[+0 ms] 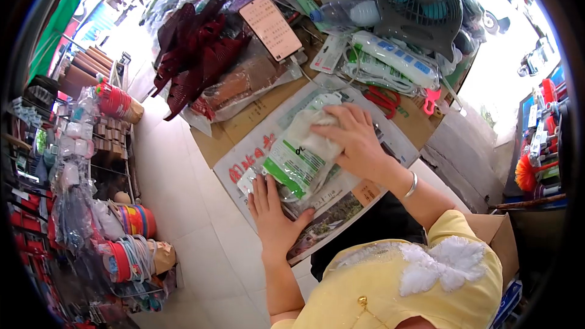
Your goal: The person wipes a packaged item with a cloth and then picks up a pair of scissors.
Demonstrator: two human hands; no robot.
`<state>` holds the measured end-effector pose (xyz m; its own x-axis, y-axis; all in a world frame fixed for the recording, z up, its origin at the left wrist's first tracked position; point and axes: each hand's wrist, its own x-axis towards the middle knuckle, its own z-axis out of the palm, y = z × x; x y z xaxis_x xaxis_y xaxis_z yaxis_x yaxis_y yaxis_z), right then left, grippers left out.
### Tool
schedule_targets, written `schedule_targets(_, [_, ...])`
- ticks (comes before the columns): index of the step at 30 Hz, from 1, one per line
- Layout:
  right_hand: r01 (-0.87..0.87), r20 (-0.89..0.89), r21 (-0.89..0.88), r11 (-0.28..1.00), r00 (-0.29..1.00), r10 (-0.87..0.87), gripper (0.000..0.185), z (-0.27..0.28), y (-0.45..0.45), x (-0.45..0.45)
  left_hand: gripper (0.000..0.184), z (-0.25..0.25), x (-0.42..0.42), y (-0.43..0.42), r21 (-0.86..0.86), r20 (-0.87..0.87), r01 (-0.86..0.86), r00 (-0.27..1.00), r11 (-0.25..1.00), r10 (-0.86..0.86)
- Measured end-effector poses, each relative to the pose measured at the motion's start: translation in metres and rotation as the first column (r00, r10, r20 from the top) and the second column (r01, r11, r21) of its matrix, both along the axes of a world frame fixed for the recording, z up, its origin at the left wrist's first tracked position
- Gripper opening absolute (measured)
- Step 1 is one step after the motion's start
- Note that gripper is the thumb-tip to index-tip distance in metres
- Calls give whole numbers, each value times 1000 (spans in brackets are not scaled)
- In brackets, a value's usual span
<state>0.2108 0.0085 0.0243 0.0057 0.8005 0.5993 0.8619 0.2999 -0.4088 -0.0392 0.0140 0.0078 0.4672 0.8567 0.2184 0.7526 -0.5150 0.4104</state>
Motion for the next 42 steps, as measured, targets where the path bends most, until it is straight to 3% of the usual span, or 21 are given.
schedule_targets(2, [96,25,-17,995,995,-96,47,0,7,-4,115,1,1,0,6,-5,-7,1000,1000,7])
schedule_targets(6, [-279,11,-37,960,960,280,60,0,-5,-73,106,-10,-4,4,12,-32,4,999,1000,-3])
schedule_targets(8, [-337,-38,-82,938,942,335,59,12,-11,-81,107,-21,-11,11,9,98,106,990,994,-106])
schedule_targets(9, [-393,-89,-139,909,919,384,58,21,-12,-83,112,-19,-8,4,-156,361,80,932,985,-18])
schedule_targets(10, [-399,-85,-122,909,917,390,58,26,-11,-79,117,-17,-4,-3,-288,602,90,791,953,107])
schedule_targets(12, [-674,-453,-33,738,668,590,56,35,-7,-54,126,-12,-3,-8,-197,779,-123,582,973,232])
schedule_targets(13, [-724,-632,18,689,526,569,53,39,-3,-39,127,-10,-10,-9,-150,823,-88,541,985,174])
schedule_targets(14, [-723,-619,22,691,532,577,53,38,0,-27,127,-8,-14,-8,-136,830,-85,534,987,160])
schedule_targets(16, [-314,-399,-31,949,874,276,47,28,8,-11,120,7,-14,-14,19,787,-120,613,993,59])
schedule_targets(17, [-319,-389,-30,947,876,283,47,16,14,-9,121,15,-2,-19,-7,805,-131,587,991,83])
schedule_targets(18, [-234,-160,-59,970,962,222,40,2,21,-12,121,21,1,-17,-2,811,-139,579,990,83])
schedule_targets(19, [-142,78,-64,988,986,147,34,-9,24,-13,111,27,1,-13,161,565,-37,823,986,-62])
schedule_targets(20, [-150,87,-61,987,984,155,34,-8,23,-16,101,33,5,-9,273,235,111,956,956,-178])
schedule_targets(21, [-117,100,-23,993,988,118,32,-5,20,-19,101,38,15,-6,273,243,100,955,957,-169])
schedule_targets(23, [-93,117,3,996,989,92,31,-4,16,-19,82,45,34,-2,85,-183,272,950,959,-253])
schedule_targets(31, [-134,62,27,991,989,132,24,-6,9,-11,64,14,-29,49,-43,125,191,975,981,-184])
schedule_targets(33, [-140,68,33,990,988,138,23,-8,5,-9,57,0,-47,63,-99,276,22,961,995,6])
schedule_targets(36, [-150,71,36,988,987,148,22,-7,0,-9,53,-7,-36,50,61,182,-15,983,998,4])
schedule_targets(38, [-152,69,34,988,986,149,21,-4,-2,-7,53,17,-4,11,-35,274,34,961,999,-24])
schedule_targets(40, [-202,70,18,979,977,201,22,-4,-6,-4,54,34,19,-19,57,99,316,942,947,-320])
schedule_targets(42, [-218,64,0,976,974,218,23,-8,-8,-2,55,31,15,-11,70,112,299,946,952,-305])
